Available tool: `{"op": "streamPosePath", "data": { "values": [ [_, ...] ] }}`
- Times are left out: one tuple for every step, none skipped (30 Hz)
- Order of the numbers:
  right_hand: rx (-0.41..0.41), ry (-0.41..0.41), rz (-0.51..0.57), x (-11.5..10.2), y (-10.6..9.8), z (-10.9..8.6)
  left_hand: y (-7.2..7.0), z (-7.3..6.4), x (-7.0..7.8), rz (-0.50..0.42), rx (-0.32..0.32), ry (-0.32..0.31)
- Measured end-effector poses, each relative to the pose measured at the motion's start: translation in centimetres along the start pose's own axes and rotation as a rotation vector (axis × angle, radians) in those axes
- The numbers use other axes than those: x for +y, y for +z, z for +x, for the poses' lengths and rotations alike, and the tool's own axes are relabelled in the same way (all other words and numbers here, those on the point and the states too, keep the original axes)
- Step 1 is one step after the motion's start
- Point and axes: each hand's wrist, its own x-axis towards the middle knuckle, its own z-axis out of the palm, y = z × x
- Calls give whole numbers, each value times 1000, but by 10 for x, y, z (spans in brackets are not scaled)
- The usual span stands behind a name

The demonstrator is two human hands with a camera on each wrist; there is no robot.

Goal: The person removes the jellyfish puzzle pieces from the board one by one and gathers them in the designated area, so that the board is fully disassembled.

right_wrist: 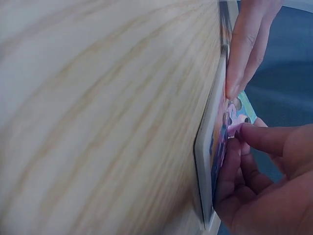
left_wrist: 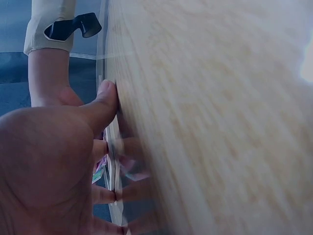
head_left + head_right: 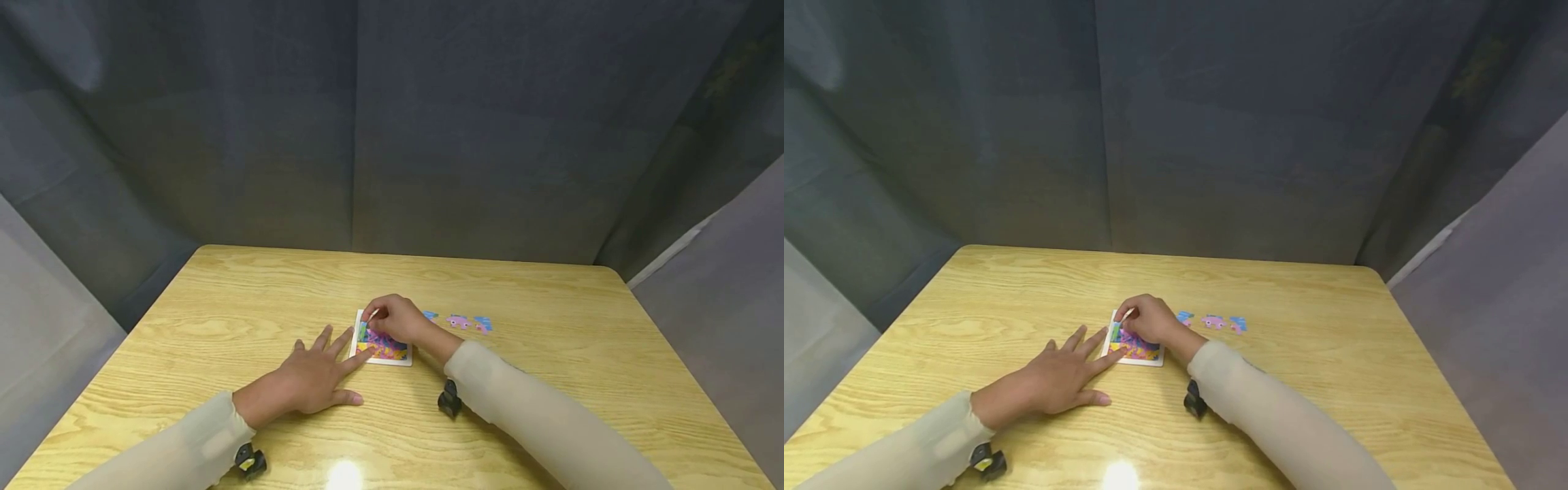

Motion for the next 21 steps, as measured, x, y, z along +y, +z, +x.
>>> {"op": "streamPosePath", "data": {
  "values": [
    [3,5,-3,0,0,0,0,0,0,1,1,0],
    [4,9,-1,-1,0,0,0,0,0,2,1,0],
    [7,11,3,-1,-1,0,0,0,0,3,2,-1],
    [10,14,8,-2,-1,0,0,0,0,5,2,0],
    [9,17,14,-2,-2,0,-1,0,0,7,3,0],
    [9,21,23,-3,-3,-1,-1,0,0,8,3,0],
    [9,25,31,-4,-3,-1,-1,0,0,8,3,0],
    [7,27,38,-4,-4,-1,-1,0,0,8,3,1],
    [6,27,42,-4,-4,-1,-1,0,0,7,3,1],
    [3,27,46,-4,-4,-1,0,0,0,6,2,0],
    [1,27,48,-3,-4,-1,0,0,0,3,2,-1],
    [-1,25,50,-3,-4,0,0,0,0,2,2,-2],
    [0,23,50,-2,-5,0,0,0,0,0,2,-3],
    [-1,24,53,-2,-5,0,0,0,0,-2,2,-4],
    [-3,25,55,-3,-6,0,0,0,0,-3,2,-5],
    [-6,27,61,-3,-6,-1,0,0,0,-4,2,-6],
    [-10,29,70,-3,-7,-1,0,0,0,-4,2,-6],
    [-14,36,86,-4,-8,-2,0,0,0,-4,2,-5],
    [-14,43,102,-4,-9,-3,0,0,0,-5,1,-5],
    [-13,51,115,-4,-9,-3,-1,0,1,-7,1,-6],
    [-8,55,123,-4,-10,-3,-1,0,1,-8,1,-5]
  ]
}}
